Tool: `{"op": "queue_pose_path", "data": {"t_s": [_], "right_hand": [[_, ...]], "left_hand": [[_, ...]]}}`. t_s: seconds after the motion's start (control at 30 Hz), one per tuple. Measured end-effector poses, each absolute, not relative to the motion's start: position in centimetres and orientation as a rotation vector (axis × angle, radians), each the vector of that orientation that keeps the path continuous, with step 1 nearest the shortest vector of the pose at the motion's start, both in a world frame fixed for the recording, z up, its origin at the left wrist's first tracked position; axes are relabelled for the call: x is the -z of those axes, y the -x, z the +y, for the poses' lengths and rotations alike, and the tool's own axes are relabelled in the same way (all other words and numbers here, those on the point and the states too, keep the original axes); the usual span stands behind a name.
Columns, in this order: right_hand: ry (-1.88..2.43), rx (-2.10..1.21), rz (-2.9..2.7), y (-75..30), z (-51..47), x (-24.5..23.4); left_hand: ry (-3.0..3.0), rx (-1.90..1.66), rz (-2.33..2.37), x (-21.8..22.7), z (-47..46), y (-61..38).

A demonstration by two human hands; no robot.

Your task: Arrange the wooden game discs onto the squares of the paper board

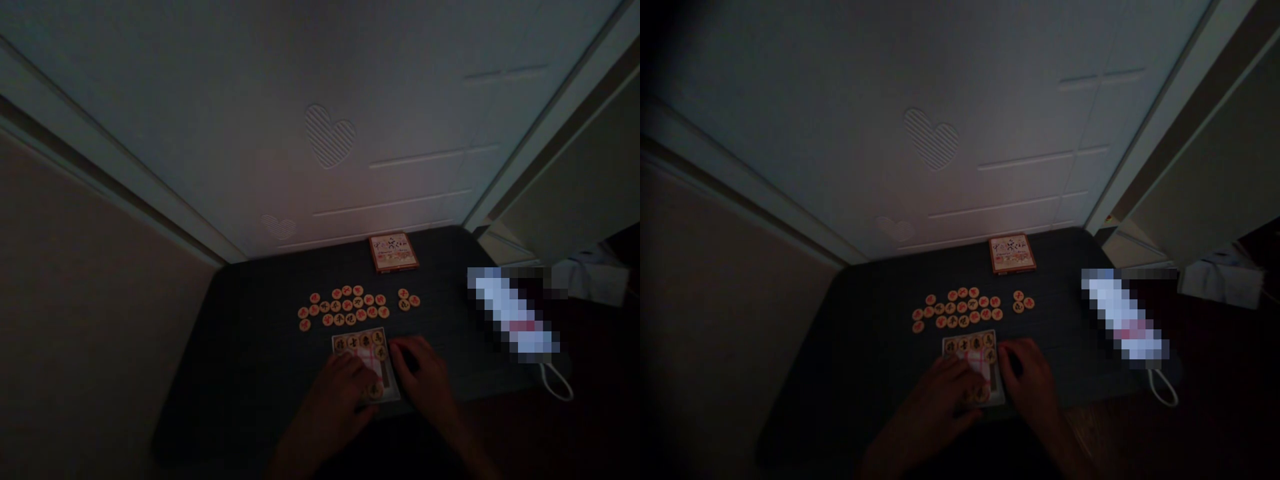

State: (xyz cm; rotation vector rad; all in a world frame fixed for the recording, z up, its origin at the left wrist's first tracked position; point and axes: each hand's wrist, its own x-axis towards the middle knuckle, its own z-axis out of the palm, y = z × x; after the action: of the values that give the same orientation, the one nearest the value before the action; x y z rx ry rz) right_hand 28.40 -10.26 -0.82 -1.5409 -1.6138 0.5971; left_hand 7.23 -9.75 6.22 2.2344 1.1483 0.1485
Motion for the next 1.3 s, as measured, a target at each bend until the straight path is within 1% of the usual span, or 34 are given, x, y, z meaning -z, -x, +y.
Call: {"op": "queue_pose_path", "data": {"t_s": [0.53, 0.8, 0.93, 1.13, 1.3], "right_hand": [[1.549, -0.592, -1.625, -28.5, -10.3, 1.0], [1.532, -0.617, -1.603, -28.5, -10.3, 1.0], [1.532, -0.628, -1.606, -28.5, -10.3, 1.1], [1.54, -0.619, -1.604, -28.4, -10.3, 0.7], [1.532, -0.625, -1.61, -28.4, -10.2, 0.7]], "left_hand": [[-2.219, -0.068, 1.165, -6.9, -9.6, -7.1], [-2.276, -0.189, 1.141, -7.4, -9.0, -6.5], [-2.326, -0.256, 1.286, -7.6, -6.9, -4.8], [-2.368, -0.338, 1.58, -6.1, -4.2, -2.0], [-2.399, -0.376, 1.638, -5.1, -2.5, -1.6]]}}
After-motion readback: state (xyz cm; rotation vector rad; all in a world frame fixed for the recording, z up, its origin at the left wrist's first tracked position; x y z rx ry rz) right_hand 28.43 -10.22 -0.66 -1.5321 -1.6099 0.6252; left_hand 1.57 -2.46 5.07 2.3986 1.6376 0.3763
